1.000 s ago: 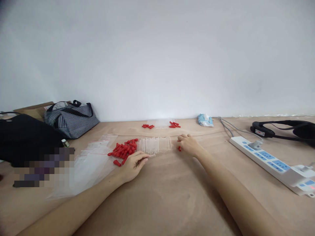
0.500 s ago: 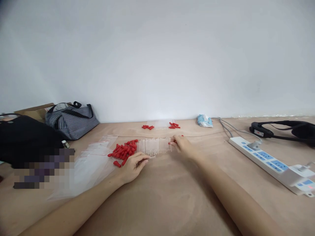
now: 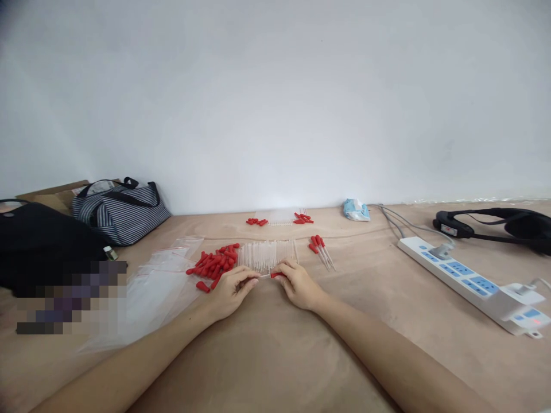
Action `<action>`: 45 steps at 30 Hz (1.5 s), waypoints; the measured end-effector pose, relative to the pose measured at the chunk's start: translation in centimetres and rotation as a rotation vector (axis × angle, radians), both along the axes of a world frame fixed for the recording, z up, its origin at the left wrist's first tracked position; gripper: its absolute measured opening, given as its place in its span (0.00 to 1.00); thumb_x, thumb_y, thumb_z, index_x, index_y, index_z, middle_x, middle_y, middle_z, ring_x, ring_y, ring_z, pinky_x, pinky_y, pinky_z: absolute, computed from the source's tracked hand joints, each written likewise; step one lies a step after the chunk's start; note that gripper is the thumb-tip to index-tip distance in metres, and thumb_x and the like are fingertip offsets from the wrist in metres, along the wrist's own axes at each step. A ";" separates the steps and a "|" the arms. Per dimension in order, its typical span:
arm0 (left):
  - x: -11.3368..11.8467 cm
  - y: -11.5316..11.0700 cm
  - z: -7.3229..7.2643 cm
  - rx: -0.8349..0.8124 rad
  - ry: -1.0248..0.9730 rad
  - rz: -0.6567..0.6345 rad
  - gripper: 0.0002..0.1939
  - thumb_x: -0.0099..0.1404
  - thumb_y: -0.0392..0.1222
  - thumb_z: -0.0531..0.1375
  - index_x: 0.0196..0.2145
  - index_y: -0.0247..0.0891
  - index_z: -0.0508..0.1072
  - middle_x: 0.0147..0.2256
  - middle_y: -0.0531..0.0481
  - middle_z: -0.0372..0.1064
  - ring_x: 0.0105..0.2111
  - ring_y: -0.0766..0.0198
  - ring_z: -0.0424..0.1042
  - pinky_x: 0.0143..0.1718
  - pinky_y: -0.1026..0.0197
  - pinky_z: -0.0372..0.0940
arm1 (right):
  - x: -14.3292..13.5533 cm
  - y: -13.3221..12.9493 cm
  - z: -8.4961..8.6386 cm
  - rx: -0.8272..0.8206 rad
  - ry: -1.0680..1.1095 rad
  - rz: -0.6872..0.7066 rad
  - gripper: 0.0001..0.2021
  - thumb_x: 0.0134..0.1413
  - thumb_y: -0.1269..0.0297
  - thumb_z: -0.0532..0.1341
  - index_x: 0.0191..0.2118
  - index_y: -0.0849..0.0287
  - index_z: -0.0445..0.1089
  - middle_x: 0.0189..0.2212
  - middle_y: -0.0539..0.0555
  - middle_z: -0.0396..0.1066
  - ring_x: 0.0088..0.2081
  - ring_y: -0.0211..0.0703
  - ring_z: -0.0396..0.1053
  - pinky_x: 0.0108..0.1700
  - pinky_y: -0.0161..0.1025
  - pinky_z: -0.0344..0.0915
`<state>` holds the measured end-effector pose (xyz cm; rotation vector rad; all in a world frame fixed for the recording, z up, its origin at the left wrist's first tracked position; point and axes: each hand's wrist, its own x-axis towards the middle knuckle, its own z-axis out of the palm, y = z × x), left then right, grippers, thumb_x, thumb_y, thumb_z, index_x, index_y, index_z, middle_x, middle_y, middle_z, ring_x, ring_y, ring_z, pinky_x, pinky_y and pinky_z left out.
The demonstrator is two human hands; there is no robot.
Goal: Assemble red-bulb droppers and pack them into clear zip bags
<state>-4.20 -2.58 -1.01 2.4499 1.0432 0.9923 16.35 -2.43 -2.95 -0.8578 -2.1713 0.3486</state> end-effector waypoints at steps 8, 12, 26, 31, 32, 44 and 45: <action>-0.1 0.2 -0.3 -0.005 -0.029 -0.050 0.09 0.62 0.35 0.53 0.34 0.37 0.73 0.31 0.49 0.71 0.31 0.65 0.69 0.34 0.64 0.64 | -0.4 -0.3 0.0 0.028 0.024 0.003 0.10 0.57 0.67 0.49 0.40 0.60 0.66 0.36 0.58 0.65 0.39 0.41 0.64 0.42 0.40 0.62; -0.2 0.3 -0.4 0.004 -0.037 -0.084 0.09 0.62 0.35 0.53 0.34 0.35 0.73 0.31 0.48 0.71 0.30 0.65 0.69 0.33 0.64 0.64 | -0.3 -0.3 0.1 -0.009 0.036 0.046 0.12 0.57 0.64 0.50 0.40 0.59 0.68 0.35 0.57 0.69 0.37 0.40 0.67 0.41 0.38 0.63; -0.2 0.0 -0.7 0.110 0.052 -0.096 0.11 0.63 0.35 0.51 0.36 0.36 0.73 0.30 0.47 0.70 0.30 0.64 0.69 0.31 0.64 0.65 | -0.4 -0.5 -0.1 0.035 -0.019 0.037 0.13 0.57 0.61 0.50 0.37 0.58 0.69 0.32 0.56 0.71 0.34 0.40 0.68 0.36 0.36 0.64; -0.2 -0.2 -0.9 0.164 0.100 -0.077 0.11 0.63 0.34 0.50 0.36 0.35 0.72 0.29 0.47 0.69 0.28 0.65 0.68 0.29 0.65 0.64 | -0.4 -0.6 0.0 0.046 -0.055 0.042 0.13 0.57 0.61 0.50 0.36 0.59 0.69 0.29 0.55 0.70 0.31 0.39 0.67 0.34 0.35 0.63; -0.2 -0.2 -0.9 0.179 0.099 -0.078 0.11 0.63 0.34 0.50 0.36 0.35 0.72 0.29 0.47 0.69 0.28 0.65 0.68 0.29 0.65 0.63 | -0.5 -0.7 0.1 0.048 -0.058 0.043 0.12 0.57 0.61 0.50 0.36 0.59 0.69 0.29 0.55 0.70 0.31 0.38 0.67 0.33 0.35 0.63; 0.0 -0.6 -1.0 0.251 0.108 -0.063 0.12 0.63 0.33 0.49 0.36 0.36 0.71 0.27 0.48 0.67 0.26 0.66 0.66 0.27 0.66 0.62 | -1.1 -0.8 0.2 0.034 -0.062 0.080 0.10 0.57 0.64 0.49 0.36 0.59 0.66 0.30 0.55 0.69 0.32 0.39 0.65 0.35 0.35 0.62; 0.0 -0.6 -1.0 0.251 0.116 -0.064 0.12 0.63 0.33 0.49 0.36 0.36 0.72 0.28 0.48 0.67 0.26 0.66 0.67 0.27 0.66 0.62 | -1.2 -0.8 0.2 0.035 -0.071 0.085 0.10 0.57 0.64 0.49 0.36 0.59 0.66 0.30 0.55 0.68 0.32 0.39 0.65 0.35 0.35 0.62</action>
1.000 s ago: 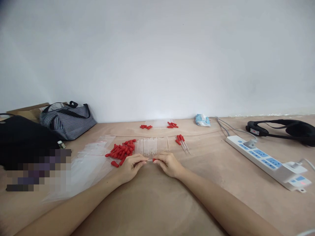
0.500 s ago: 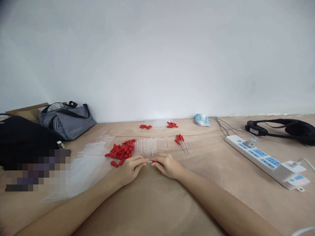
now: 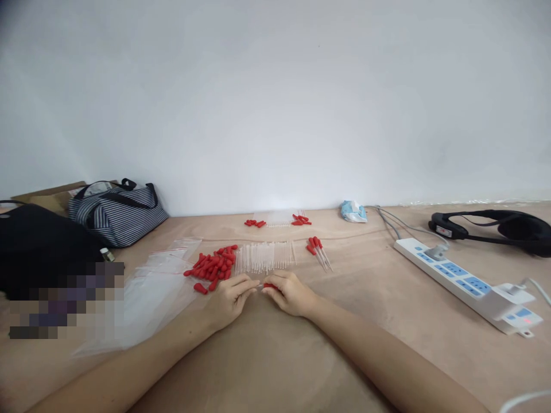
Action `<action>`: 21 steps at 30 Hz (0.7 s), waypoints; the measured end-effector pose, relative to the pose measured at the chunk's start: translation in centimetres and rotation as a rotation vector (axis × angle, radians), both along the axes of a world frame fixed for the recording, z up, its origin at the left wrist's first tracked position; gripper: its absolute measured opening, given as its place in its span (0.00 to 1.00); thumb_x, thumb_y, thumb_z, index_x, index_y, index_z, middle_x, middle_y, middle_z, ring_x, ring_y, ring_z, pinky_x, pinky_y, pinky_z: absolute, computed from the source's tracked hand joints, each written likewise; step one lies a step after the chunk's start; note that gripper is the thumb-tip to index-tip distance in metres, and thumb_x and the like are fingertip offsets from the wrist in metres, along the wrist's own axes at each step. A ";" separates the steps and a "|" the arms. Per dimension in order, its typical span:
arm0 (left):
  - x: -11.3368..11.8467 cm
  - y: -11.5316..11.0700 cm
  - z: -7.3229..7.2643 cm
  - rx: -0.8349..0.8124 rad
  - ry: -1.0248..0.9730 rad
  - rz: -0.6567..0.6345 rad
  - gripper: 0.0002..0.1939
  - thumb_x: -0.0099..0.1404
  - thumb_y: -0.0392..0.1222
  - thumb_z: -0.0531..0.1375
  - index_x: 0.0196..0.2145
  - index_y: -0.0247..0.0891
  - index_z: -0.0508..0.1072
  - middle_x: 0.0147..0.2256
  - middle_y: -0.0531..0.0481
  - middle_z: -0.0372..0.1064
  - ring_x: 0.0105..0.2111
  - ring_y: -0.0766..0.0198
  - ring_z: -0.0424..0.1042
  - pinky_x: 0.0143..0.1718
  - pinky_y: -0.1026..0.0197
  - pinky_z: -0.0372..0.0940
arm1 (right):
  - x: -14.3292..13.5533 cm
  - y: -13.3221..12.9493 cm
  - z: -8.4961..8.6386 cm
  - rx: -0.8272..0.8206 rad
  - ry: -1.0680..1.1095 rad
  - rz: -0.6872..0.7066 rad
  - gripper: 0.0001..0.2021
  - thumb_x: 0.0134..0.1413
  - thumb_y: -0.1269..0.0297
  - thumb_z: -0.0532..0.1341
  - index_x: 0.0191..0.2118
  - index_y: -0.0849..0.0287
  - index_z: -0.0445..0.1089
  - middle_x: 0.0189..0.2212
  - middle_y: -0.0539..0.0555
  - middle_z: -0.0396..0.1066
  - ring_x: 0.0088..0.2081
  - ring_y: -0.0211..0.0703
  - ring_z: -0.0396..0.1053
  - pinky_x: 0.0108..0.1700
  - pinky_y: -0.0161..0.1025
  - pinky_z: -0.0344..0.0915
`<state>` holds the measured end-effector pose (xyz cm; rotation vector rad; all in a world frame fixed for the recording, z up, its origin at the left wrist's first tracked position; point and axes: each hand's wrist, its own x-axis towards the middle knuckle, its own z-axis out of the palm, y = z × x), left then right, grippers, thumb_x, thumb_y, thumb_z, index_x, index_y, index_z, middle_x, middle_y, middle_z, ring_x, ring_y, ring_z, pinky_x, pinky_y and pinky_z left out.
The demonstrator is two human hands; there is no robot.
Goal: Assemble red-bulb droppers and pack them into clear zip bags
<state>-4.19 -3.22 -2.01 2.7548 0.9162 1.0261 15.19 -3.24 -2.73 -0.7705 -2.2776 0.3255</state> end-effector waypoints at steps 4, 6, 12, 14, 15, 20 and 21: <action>0.0 0.0 0.0 -0.018 0.005 -0.003 0.12 0.63 0.33 0.49 0.36 0.36 0.72 0.28 0.48 0.68 0.27 0.66 0.68 0.27 0.66 0.63 | 0.0 0.1 0.2 -0.039 0.006 0.019 0.10 0.57 0.64 0.49 0.36 0.59 0.66 0.29 0.55 0.68 0.32 0.39 0.65 0.35 0.35 0.62; 0.0 0.1 0.0 -0.040 -0.029 0.001 0.11 0.64 0.34 0.49 0.37 0.36 0.71 0.29 0.48 0.69 0.28 0.65 0.69 0.29 0.65 0.64 | 0.1 0.3 0.1 -0.112 0.077 0.021 0.09 0.56 0.64 0.50 0.36 0.58 0.67 0.31 0.54 0.69 0.33 0.38 0.66 0.36 0.36 0.62; 0.2 0.5 -0.2 -0.084 -0.166 0.092 0.09 0.63 0.37 0.52 0.37 0.36 0.71 0.32 0.48 0.72 0.31 0.64 0.71 0.33 0.63 0.65 | -0.6 1.1 -1.0 -0.579 0.603 -0.057 0.22 0.41 0.57 0.64 0.43 0.57 0.59 0.24 0.47 0.67 0.25 0.36 0.65 0.29 0.35 0.62; 0.3 0.5 -0.2 -0.090 -0.185 0.100 0.08 0.63 0.37 0.52 0.36 0.37 0.70 0.32 0.48 0.72 0.31 0.64 0.71 0.33 0.63 0.66 | -1.2 1.0 -1.2 -0.736 0.737 -0.026 0.22 0.36 0.57 0.66 0.39 0.57 0.60 0.23 0.46 0.67 0.23 0.34 0.65 0.28 0.34 0.62; 0.3 0.5 -0.2 -0.092 -0.185 0.099 0.08 0.63 0.37 0.52 0.35 0.36 0.70 0.32 0.48 0.72 0.31 0.64 0.71 0.33 0.63 0.66 | -1.5 0.8 -1.1 -0.787 0.780 -0.016 0.21 0.35 0.57 0.66 0.36 0.57 0.61 0.23 0.46 0.67 0.23 0.34 0.64 0.28 0.34 0.62; 0.5 0.2 0.1 -0.133 -0.203 0.063 0.08 0.63 0.38 0.52 0.38 0.36 0.68 0.33 0.48 0.72 0.32 0.64 0.72 0.34 0.63 0.67 | -3.1 0.4 -0.5 -0.818 0.945 -0.042 0.14 0.37 0.55 0.65 0.26 0.60 0.63 0.19 0.46 0.64 0.23 0.32 0.61 0.29 0.32 0.59; 0.5 0.1 0.2 -0.146 -0.218 0.067 0.09 0.63 0.38 0.52 0.40 0.36 0.67 0.34 0.48 0.72 0.32 0.64 0.72 0.35 0.63 0.67 | -3.1 0.6 -0.3 -0.806 0.986 -0.059 0.15 0.38 0.55 0.64 0.26 0.60 0.63 0.20 0.46 0.65 0.23 0.31 0.61 0.28 0.32 0.59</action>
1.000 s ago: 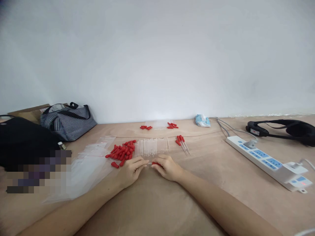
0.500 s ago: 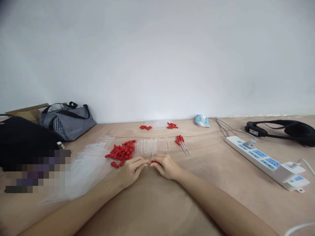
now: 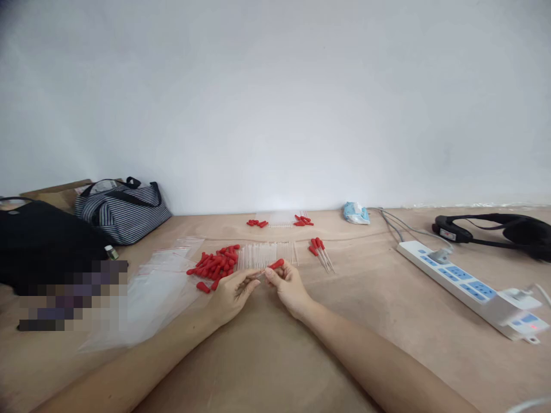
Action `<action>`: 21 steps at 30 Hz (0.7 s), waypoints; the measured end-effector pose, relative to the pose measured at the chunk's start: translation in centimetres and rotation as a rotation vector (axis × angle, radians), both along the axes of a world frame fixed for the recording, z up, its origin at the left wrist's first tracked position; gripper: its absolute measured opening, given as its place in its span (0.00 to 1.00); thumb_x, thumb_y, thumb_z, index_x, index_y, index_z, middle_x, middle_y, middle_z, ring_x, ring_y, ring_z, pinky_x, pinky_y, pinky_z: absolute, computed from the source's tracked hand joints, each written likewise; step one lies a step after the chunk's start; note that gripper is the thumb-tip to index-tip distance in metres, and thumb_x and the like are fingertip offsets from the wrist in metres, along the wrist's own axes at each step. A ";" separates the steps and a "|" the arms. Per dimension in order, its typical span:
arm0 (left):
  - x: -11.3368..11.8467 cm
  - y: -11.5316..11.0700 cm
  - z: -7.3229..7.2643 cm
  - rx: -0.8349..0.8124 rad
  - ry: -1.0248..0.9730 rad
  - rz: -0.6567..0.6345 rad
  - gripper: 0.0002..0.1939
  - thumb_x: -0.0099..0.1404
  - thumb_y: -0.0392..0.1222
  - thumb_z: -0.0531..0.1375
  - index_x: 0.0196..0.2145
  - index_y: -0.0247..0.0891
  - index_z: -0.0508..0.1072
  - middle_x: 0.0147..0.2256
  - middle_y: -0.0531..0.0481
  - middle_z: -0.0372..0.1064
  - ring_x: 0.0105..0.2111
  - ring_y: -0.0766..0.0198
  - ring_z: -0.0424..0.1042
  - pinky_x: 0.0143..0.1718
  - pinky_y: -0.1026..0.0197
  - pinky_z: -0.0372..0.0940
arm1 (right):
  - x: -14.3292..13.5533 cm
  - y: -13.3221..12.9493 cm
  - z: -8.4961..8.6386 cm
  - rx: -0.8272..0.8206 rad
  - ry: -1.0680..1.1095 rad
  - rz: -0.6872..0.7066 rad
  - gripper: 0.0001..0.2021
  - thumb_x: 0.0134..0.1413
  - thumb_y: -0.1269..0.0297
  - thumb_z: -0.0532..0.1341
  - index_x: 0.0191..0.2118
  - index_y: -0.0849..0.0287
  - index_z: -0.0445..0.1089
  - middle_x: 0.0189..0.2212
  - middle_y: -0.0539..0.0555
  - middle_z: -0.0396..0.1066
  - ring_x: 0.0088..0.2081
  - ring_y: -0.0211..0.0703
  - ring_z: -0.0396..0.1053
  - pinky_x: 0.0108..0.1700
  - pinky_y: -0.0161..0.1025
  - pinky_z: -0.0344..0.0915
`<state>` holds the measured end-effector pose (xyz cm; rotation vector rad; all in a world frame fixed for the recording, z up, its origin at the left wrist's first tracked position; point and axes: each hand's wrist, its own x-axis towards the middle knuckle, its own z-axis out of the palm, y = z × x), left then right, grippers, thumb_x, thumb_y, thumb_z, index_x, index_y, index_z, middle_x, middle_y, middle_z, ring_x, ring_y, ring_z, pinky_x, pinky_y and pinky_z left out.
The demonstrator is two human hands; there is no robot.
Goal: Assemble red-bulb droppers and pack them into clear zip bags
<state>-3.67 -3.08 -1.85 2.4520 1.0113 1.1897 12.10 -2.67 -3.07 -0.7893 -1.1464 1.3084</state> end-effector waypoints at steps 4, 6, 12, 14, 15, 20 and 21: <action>0.0 -0.1 0.2 -0.052 -0.025 0.052 0.10 0.61 0.39 0.53 0.42 0.35 0.65 0.35 0.47 0.70 0.31 0.65 0.72 0.33 0.64 0.68 | 2.2 2.2 1.1 0.015 -0.044 -0.154 0.18 0.39 0.52 0.62 0.33 0.60 0.64 0.22 0.47 0.67 0.20 0.31 0.58 0.25 0.31 0.56; 0.1 -0.1 0.2 -0.067 -0.014 0.056 0.09 0.61 0.38 0.53 0.40 0.35 0.65 0.33 0.48 0.69 0.29 0.66 0.71 0.31 0.65 0.68 | 4.3 3.7 1.8 0.022 -0.232 -0.258 0.17 0.43 0.53 0.58 0.35 0.61 0.64 0.20 0.47 0.66 0.19 0.31 0.57 0.24 0.32 0.55; 0.3 -0.2 0.3 -0.075 0.045 0.023 0.08 0.61 0.37 0.53 0.38 0.36 0.66 0.33 0.49 0.67 0.27 0.67 0.70 0.27 0.66 0.67 | 9.3 6.5 2.5 -0.046 -0.815 -0.439 0.13 0.47 0.64 0.54 0.38 0.64 0.65 0.20 0.50 0.68 0.23 0.37 0.65 0.28 0.33 0.58; 0.3 -0.2 0.3 -0.083 0.067 0.019 0.07 0.60 0.37 0.53 0.38 0.36 0.67 0.33 0.49 0.67 0.27 0.67 0.70 0.28 0.66 0.67 | 9.6 6.9 2.5 -0.055 -0.944 -0.463 0.12 0.44 0.68 0.57 0.38 0.65 0.67 0.20 0.51 0.68 0.26 0.39 0.67 0.30 0.33 0.57; 0.3 -0.2 0.4 -0.087 0.074 0.017 0.07 0.60 0.37 0.53 0.37 0.36 0.67 0.33 0.49 0.67 0.27 0.67 0.70 0.28 0.66 0.66 | 9.4 7.0 2.4 -0.058 -1.009 -0.475 0.12 0.42 0.70 0.58 0.37 0.65 0.67 0.21 0.52 0.69 0.27 0.40 0.67 0.31 0.33 0.57; 0.2 -0.1 0.4 -0.111 0.092 0.004 0.06 0.60 0.37 0.54 0.35 0.36 0.68 0.32 0.49 0.67 0.27 0.67 0.69 0.29 0.66 0.66 | 7.8 7.4 1.9 -0.061 -1.258 -0.503 0.10 0.43 0.71 0.57 0.35 0.65 0.69 0.32 0.61 0.71 0.36 0.46 0.68 0.34 0.34 0.57; 0.2 -0.1 0.4 -0.112 0.094 0.003 0.06 0.60 0.36 0.54 0.35 0.36 0.68 0.32 0.49 0.67 0.27 0.67 0.69 0.29 0.66 0.66 | 7.6 7.5 1.8 -0.064 -1.296 -0.507 0.10 0.44 0.71 0.57 0.36 0.65 0.69 0.33 0.62 0.71 0.37 0.47 0.67 0.35 0.34 0.57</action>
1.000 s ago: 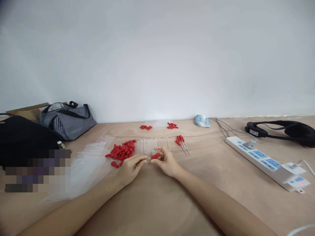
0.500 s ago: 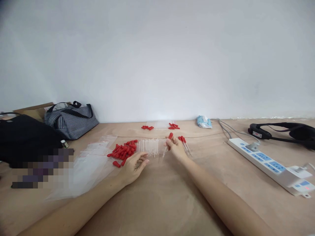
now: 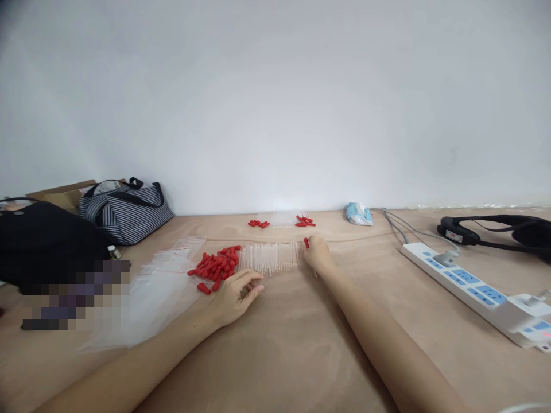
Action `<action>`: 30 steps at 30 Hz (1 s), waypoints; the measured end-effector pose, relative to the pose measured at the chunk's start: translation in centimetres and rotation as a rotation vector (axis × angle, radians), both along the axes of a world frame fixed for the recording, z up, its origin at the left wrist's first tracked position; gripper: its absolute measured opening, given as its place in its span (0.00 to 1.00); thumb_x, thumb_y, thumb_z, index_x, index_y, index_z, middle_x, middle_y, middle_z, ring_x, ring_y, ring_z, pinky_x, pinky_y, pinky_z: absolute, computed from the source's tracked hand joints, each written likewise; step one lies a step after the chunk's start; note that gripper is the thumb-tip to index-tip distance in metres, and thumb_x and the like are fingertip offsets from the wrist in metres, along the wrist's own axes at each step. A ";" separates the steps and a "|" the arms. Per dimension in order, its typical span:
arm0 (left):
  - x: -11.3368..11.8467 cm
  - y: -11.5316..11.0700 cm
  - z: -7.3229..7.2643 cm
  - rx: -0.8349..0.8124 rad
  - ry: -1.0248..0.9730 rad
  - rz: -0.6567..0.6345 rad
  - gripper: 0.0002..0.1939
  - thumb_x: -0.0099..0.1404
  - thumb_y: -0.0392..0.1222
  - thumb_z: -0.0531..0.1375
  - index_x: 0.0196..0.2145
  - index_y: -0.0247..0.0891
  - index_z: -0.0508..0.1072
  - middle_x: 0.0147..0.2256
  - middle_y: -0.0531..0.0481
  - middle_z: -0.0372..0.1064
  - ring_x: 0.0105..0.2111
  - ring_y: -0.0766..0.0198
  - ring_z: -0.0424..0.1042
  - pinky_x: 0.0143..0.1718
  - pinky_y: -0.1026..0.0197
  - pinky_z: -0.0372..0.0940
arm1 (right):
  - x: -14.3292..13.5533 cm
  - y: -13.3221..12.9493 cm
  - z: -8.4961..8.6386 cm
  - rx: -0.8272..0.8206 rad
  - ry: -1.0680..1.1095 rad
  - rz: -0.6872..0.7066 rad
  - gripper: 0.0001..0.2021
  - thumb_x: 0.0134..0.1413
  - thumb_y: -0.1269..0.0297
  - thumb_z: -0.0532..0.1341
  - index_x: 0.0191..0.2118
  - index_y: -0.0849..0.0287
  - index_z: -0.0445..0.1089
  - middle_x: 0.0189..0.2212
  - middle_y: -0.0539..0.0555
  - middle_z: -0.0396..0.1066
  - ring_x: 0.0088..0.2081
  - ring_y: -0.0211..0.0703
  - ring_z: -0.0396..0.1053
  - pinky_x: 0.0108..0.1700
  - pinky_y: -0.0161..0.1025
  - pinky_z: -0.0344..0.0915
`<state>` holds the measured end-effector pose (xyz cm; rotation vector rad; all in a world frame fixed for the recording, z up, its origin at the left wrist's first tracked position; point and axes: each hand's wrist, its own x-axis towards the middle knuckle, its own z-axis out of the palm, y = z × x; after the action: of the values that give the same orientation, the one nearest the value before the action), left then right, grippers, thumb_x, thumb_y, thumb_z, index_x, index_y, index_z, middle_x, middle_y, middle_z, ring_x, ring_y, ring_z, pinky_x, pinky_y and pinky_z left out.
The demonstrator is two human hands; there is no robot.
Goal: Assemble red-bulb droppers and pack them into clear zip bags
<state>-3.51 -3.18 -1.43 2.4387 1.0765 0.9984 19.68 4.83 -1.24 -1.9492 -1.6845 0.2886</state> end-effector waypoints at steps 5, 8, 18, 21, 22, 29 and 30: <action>0.0 0.1 0.0 0.008 0.007 -0.010 0.05 0.60 0.36 0.54 0.34 0.35 0.68 0.32 0.49 0.67 0.27 0.67 0.69 0.29 0.65 0.65 | 0.1 0.1 0.2 -0.042 -0.141 -0.033 0.10 0.49 0.70 0.53 0.36 0.65 0.69 0.37 0.64 0.70 0.40 0.48 0.67 0.36 0.35 0.58; 0.0 0.1 0.0 0.003 0.009 -0.009 0.05 0.60 0.35 0.54 0.33 0.35 0.68 0.31 0.49 0.67 0.27 0.67 0.68 0.30 0.65 0.65 | 0.9 -0.2 0.9 -0.069 -0.202 -0.060 0.11 0.50 0.65 0.53 0.36 0.62 0.70 0.37 0.62 0.70 0.40 0.48 0.68 0.36 0.37 0.59; 0.2 -0.1 0.4 -0.005 0.027 -0.020 0.04 0.59 0.35 0.53 0.30 0.35 0.68 0.29 0.49 0.67 0.28 0.66 0.68 0.30 0.65 0.64 | 0.7 -1.0 1.1 -0.137 -0.296 -0.114 0.11 0.49 0.65 0.53 0.31 0.63 0.72 0.34 0.63 0.71 0.37 0.51 0.69 0.32 0.38 0.61; 0.1 -0.1 0.3 -0.009 0.028 -0.017 0.04 0.59 0.34 0.53 0.31 0.35 0.68 0.30 0.49 0.67 0.28 0.66 0.68 0.30 0.65 0.64 | 0.4 -1.2 1.6 -0.124 -0.291 -0.134 0.11 0.49 0.64 0.54 0.31 0.63 0.72 0.33 0.63 0.72 0.35 0.49 0.70 0.32 0.36 0.60; 0.1 -0.1 0.3 -0.009 0.026 -0.012 0.04 0.59 0.34 0.54 0.32 0.35 0.68 0.30 0.49 0.67 0.27 0.67 0.68 0.30 0.65 0.64 | 0.3 -1.3 1.9 -0.105 -0.277 -0.123 0.11 0.48 0.63 0.54 0.31 0.62 0.72 0.33 0.61 0.72 0.35 0.48 0.70 0.31 0.35 0.60; 0.0 -0.2 0.4 -0.014 -0.003 0.004 0.18 0.58 0.33 0.55 0.47 0.38 0.63 0.41 0.46 0.65 0.30 0.66 0.69 0.33 0.63 0.67 | -3.2 -3.8 2.4 -0.115 0.163 0.532 0.07 0.38 0.64 0.61 0.23 0.61 0.73 0.18 0.49 0.69 0.20 0.33 0.62 0.22 0.28 0.54; -0.1 -0.2 0.4 -0.018 0.003 -0.010 0.19 0.57 0.33 0.55 0.48 0.38 0.63 0.42 0.45 0.65 0.31 0.65 0.69 0.34 0.62 0.67 | -3.9 -4.2 2.1 -0.144 0.221 0.600 0.07 0.37 0.64 0.61 0.23 0.61 0.73 0.17 0.48 0.68 0.19 0.31 0.60 0.21 0.28 0.53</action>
<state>-3.57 -3.35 -1.04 2.4297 1.0684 0.9780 15.74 0.63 0.86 -1.3901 -2.1014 0.8313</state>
